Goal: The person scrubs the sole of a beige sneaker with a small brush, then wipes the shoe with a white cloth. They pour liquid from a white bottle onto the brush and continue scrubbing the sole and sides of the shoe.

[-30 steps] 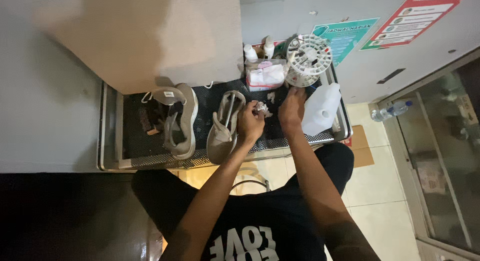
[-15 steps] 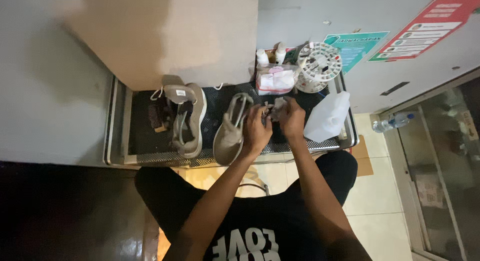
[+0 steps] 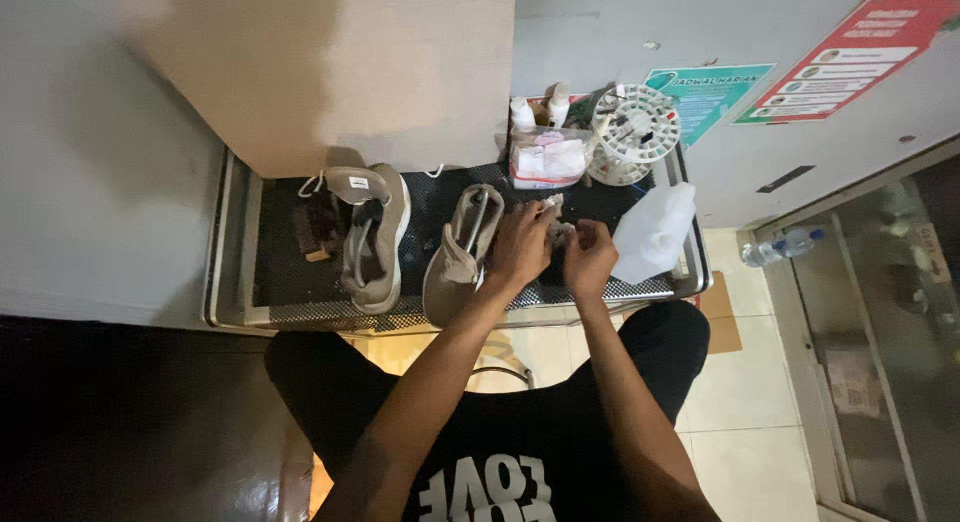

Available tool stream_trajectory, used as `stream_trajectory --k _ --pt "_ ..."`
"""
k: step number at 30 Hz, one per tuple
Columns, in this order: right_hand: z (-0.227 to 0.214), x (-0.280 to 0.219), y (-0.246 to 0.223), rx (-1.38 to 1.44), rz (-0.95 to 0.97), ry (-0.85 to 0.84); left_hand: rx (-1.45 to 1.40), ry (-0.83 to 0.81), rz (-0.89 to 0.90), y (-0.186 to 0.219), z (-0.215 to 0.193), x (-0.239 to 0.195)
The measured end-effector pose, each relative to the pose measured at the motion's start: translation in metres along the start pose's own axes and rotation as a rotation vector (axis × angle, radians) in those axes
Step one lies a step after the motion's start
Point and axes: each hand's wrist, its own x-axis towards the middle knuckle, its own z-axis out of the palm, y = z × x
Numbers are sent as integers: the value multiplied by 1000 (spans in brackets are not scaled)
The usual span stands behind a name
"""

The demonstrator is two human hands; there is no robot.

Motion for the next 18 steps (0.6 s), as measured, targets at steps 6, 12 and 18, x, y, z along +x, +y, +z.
stream_trajectory --k 6,12,18 --pt "-1 6 -1 29 -130 -14 238 27 -19 -10 22 6" --pt "13 41 -36 -369 -216 -461 180 41 -98 -12 22 -2" --pt "11 50 -22 -149 -31 -299 355 63 -66 -17 23 -8"
